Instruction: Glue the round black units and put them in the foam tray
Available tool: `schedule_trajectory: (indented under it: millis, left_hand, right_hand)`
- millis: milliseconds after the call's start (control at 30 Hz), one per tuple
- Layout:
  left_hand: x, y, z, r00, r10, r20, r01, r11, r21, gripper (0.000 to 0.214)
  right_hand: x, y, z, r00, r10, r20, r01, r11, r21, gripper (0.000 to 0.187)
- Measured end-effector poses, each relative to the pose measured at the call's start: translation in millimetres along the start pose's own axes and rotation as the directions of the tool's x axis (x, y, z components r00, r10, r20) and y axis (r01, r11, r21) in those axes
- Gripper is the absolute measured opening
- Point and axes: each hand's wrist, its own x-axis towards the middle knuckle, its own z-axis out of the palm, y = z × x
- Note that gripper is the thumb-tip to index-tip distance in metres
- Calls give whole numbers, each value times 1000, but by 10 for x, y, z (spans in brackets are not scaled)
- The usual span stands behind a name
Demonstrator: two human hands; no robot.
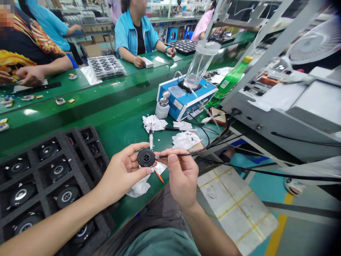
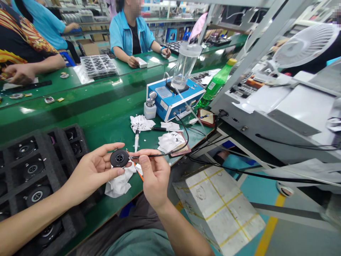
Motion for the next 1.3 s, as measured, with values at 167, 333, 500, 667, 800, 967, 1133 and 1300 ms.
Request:
schedule_trajectory:
  millis: [167, 333, 500, 667, 800, 967, 1133, 1300]
  left_hand:
    - [-2, 4, 7, 1000, -10, -5, 10, 1000, 1, 69]
    - [-8, -19, -1, 1000, 0, -1, 0, 1000, 14, 68]
    - [-16, -35, -10, 1000, -4, 11, 4, 1000, 29, 69]
    - [-14, -41, -14, 1000, -13, 10, 12, 999, 38, 70]
    - [-19, -35, -14, 1000, -8, 4, 8, 999, 43, 69]
    - [-23, -31, -11, 1000, -6, 4, 6, 999, 42, 68]
    - [-19, -32, -4, 1000, -10, 6, 10, 999, 42, 68]
    - [-27, -24, 1, 1000, -18, 12, 17, 998, 52, 69]
  right_hand:
    - [7, -2, 3, 1000, -10, -1, 10, 1000, -9, 7]
    - [3, 5, -2, 1000, -26, 10, 26, 1000, -14, 8]
    - [-12, 11, -8, 999, -39, -10, 38, 999, -18, 7]
    - [-17, 1, -5, 999, -37, -11, 37, 999, -25, 7]
    - [-19, -7, 1, 999, -32, -18, 31, 999, -30, 7]
    - [-24, -16, 6, 999, -20, -26, 19, 999, -39, 6]
    - [-28, -23, 8, 999, -21, -25, 20, 999, -37, 6]
    - [-30, -26, 8, 999, -21, -25, 19, 999, -40, 6]
